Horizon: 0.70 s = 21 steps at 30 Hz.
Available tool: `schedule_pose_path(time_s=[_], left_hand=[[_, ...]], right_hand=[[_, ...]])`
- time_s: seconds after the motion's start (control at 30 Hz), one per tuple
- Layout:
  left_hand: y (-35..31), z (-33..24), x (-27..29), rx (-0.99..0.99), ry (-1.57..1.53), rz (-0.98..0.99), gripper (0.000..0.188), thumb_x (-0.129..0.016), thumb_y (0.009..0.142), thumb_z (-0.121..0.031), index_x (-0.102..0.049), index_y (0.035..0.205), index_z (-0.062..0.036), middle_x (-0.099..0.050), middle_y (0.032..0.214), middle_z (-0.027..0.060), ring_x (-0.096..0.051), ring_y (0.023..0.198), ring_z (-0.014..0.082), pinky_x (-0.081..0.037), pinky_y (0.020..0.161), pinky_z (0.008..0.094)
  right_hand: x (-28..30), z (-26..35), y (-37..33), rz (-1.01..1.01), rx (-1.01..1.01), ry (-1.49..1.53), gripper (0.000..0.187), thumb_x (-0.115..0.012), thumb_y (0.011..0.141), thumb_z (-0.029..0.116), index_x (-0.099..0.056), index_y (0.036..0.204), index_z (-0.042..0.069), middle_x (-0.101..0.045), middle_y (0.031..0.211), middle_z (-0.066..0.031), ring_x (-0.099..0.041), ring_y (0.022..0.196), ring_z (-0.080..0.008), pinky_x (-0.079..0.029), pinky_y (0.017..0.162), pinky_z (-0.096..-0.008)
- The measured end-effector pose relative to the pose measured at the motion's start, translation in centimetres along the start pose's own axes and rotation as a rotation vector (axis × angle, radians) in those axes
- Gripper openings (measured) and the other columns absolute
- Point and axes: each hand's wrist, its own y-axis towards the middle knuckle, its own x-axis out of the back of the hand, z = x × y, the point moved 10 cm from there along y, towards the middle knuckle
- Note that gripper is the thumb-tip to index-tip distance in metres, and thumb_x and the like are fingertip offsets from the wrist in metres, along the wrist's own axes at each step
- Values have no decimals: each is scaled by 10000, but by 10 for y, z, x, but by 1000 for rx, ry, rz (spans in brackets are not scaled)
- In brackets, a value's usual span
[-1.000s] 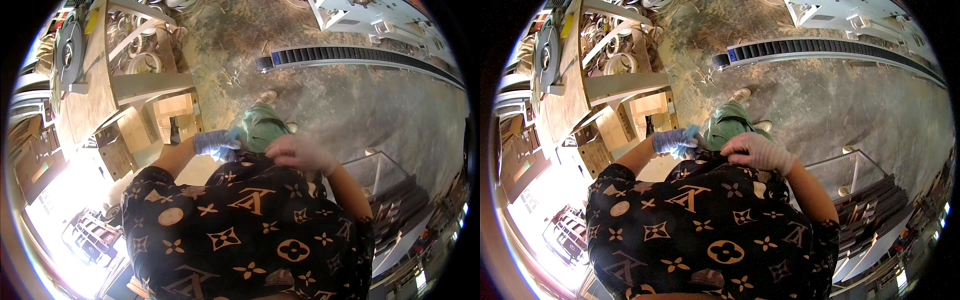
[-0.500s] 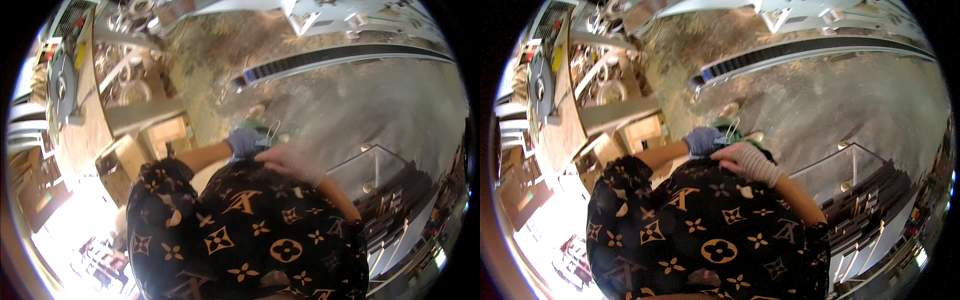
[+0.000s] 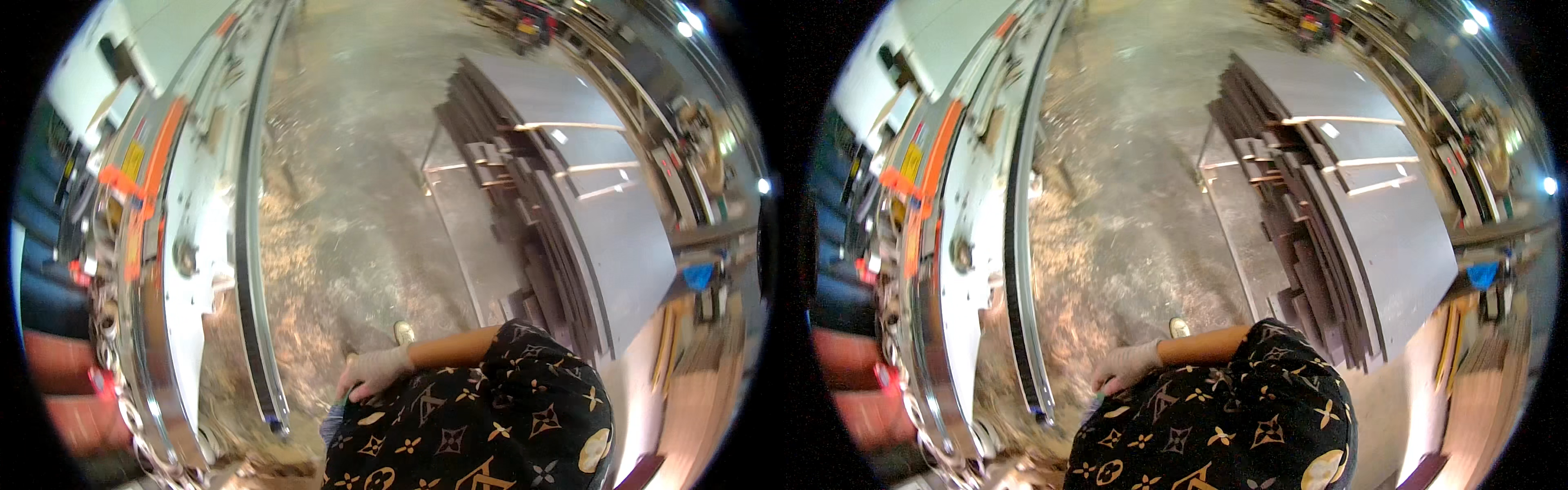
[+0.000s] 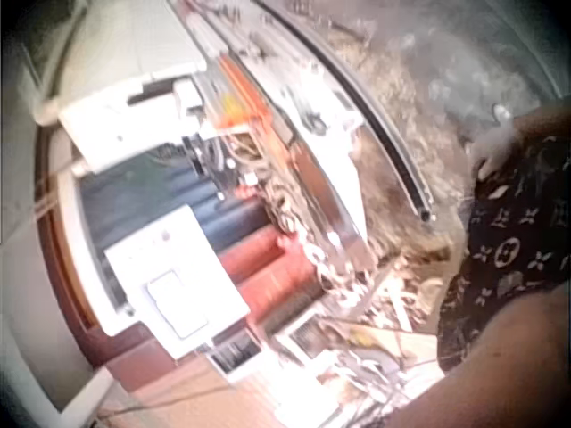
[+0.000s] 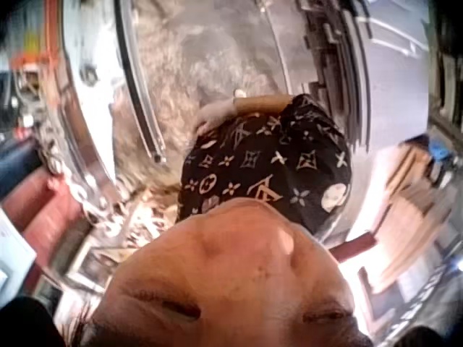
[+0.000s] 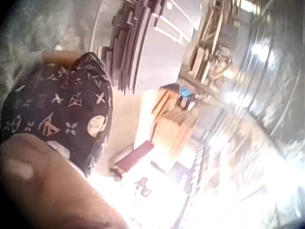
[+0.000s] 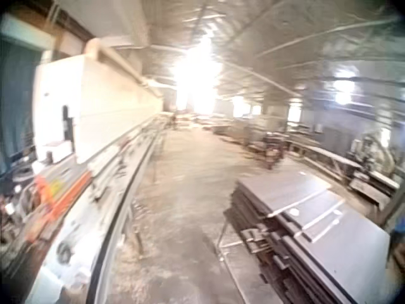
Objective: The person unpacks a metal sheet from a cardboard box, places it on a circular machine, and uses shears to cut a circular piece. The person then repeatedly picks up large metal sheets from a stack, carries them to a machine, and places them on a stack.
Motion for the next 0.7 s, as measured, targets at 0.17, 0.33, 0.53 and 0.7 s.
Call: schedule_pose_path(time_s=[0.17,0.33,0.53,0.7], left_hand=[[32,-25,-35,-14,45,85,321,-469,855,-346,-567,1101,-165,-614,1067,149,-602,948,327,-460,839,404],[52,-51,-71,-14,104,156,352,-460,856,-374,-560,1119,-163,-613,1077,149,-603,952,327,-457,848,407],[65,-65,-103,19,140,148,390,-450,858,-408,-552,1141,-161,-611,1090,150,-604,956,327,-454,858,411],[70,-77,-123,44,165,144,422,-441,859,-435,-546,1160,-160,-609,1100,150,-604,960,327,-451,866,414]], right_hand=[[177,-54,-207,-1084,10,429,406,-631,861,207,-527,1234,84,-571,1193,-86,-546,1095,-205,-461,933,-325],[239,-63,-522,-2191,-306,-70,493,-658,790,257,-527,1224,65,-592,1132,-128,-576,1039,-246,-472,898,-341],[262,-36,-640,-1981,-1585,-801,533,-665,752,415,-539,1230,217,-489,1287,-80,-421,1226,-260,-353,1010,-428],[271,-55,-672,-1736,-1680,-852,406,-563,835,426,-537,1204,259,-514,1243,-43,-457,1189,-249,-369,961,-475]])
